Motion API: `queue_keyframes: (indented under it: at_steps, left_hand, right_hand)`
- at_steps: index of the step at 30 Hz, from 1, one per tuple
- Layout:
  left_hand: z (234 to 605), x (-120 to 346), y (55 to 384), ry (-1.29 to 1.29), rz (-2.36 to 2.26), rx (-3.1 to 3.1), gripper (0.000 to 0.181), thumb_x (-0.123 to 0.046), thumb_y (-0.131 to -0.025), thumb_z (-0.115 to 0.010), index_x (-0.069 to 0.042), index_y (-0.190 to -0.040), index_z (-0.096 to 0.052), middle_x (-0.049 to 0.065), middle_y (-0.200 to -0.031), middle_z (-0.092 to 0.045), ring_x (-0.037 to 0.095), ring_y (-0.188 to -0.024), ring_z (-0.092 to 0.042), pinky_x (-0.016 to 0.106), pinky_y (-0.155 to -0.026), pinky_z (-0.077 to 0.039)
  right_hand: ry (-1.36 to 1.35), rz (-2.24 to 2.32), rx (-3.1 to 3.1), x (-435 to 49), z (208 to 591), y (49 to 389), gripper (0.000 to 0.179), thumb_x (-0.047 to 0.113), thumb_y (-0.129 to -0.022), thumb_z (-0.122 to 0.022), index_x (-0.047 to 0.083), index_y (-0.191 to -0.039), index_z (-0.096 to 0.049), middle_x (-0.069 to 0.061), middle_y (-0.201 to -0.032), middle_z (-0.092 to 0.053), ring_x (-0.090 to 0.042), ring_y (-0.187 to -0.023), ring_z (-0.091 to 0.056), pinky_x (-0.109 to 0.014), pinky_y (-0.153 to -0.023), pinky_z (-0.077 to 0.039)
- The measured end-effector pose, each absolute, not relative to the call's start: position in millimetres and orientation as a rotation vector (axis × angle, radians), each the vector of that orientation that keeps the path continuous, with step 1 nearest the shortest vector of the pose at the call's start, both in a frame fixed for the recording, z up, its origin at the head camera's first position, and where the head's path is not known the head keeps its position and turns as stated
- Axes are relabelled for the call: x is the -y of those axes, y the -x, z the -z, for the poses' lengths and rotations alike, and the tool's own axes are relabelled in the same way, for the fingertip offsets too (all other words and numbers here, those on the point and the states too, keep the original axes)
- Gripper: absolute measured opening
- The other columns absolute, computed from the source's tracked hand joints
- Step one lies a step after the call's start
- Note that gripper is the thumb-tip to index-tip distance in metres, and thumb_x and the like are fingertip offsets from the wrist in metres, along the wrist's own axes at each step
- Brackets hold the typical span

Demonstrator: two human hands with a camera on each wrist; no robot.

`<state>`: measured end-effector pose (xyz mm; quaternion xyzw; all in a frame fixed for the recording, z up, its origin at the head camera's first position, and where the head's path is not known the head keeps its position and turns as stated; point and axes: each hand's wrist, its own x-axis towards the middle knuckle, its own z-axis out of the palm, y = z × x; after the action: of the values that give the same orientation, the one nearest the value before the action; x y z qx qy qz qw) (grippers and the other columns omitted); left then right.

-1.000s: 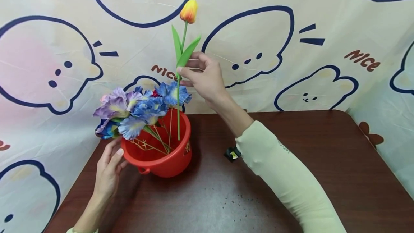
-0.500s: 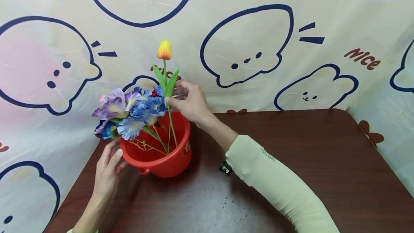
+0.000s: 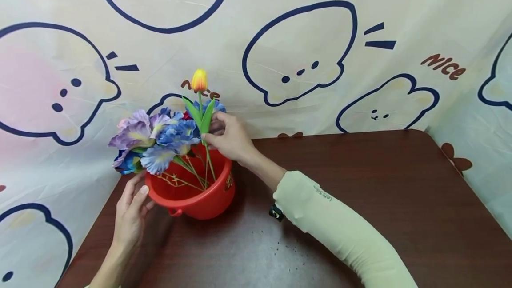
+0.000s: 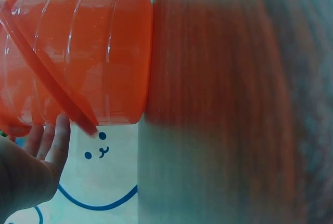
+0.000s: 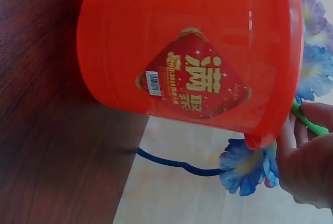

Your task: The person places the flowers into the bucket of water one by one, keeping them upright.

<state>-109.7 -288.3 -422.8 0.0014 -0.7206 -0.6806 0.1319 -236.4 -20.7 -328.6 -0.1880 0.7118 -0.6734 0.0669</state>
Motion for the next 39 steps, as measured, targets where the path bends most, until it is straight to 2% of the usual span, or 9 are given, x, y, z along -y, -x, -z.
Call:
queue_keyframes:
  at_steps: [4, 13, 23, 28, 34, 39]
  left_hand:
    - [423.2, 288.2, 109.2, -0.018, 1.974, 2.100, 0.047, -0.016, -0.114, -0.047, -0.012, -0.160, -0.043, -0.008, -0.147, -0.061, 0.003, -0.122, -0.069, 0.019, -0.091, -0.063]
    - [424.1, 287.6, 110.4, -0.016, 1.968, 2.109, 0.043, -0.018, -0.114, -0.048, -0.013, -0.158, -0.046, -0.007, -0.146, -0.062, 0.008, -0.123, -0.069, 0.020, -0.091, -0.063]
    - [423.7, 289.5, 110.4, -0.029, 1.963, 2.108, 0.043, -0.020, -0.115, -0.048, -0.014, -0.157, -0.046, -0.007, -0.145, -0.061, 0.006, -0.120, -0.069, 0.019, -0.090, -0.063]
    - [424.0, 290.1, 109.8, -0.034, 1.962, 2.115, 0.043, -0.020, -0.114, -0.048, -0.015, -0.157, -0.046, -0.005, -0.147, -0.060, 0.009, -0.123, -0.069, 0.020, -0.090, -0.063]
    - [423.8, 290.2, 109.9, -0.010, 1.965, 2.115, 0.043, -0.019, -0.114, -0.048, -0.015, -0.157, -0.046, -0.004, -0.150, -0.059, 0.008, -0.124, -0.069, 0.020, -0.090, -0.063]
    - [423.1, 290.1, 108.9, 0.010, 1.966, 2.110, 0.044, -0.018, -0.114, -0.048, -0.014, -0.158, -0.045, -0.007, -0.149, -0.060, 0.006, -0.123, -0.068, 0.019, -0.090, -0.063]
  right_hand:
    - [0.601, 1.970, -2.176, 25.9, 334.1, 235.6, 0.026, -0.003, -0.099, -0.072, 0.000, -0.124, -0.068, -0.021, -0.113, -0.073, -0.026, -0.096, -0.078, -0.051, -0.085, -0.067]
    - [0.632, 1.854, -2.240, 36.2, 333.1, 235.5, 0.023, -0.005, -0.098, -0.071, -0.003, -0.121, -0.067, -0.023, -0.115, -0.074, -0.026, -0.093, -0.078, -0.041, -0.080, -0.069]
    - [0.693, 1.680, -2.399, 41.9, 337.0, 238.9, 0.017, -0.002, -0.097, -0.074, 0.000, -0.114, -0.069, -0.018, -0.105, -0.076, -0.020, -0.086, -0.076, -0.027, -0.075, -0.067]
    - [0.683, 1.669, -2.379, 40.9, 337.1, 238.3, 0.019, 0.000, -0.098, -0.074, -0.001, -0.116, -0.069, -0.019, -0.106, -0.075, -0.024, -0.086, -0.077, -0.034, -0.079, -0.068]
    - [0.639, 1.651, -2.300, 37.2, 330.6, 237.7, 0.025, -0.002, -0.098, -0.072, -0.003, -0.122, -0.067, -0.021, -0.112, -0.075, -0.030, -0.101, -0.080, -0.039, -0.086, -0.068]
    - [0.574, 1.649, -2.248, 32.2, 323.6, 236.2, 0.037, -0.001, -0.098, -0.072, -0.001, -0.134, -0.063, -0.021, -0.120, -0.073, -0.033, -0.108, -0.078, -0.041, -0.088, -0.068]
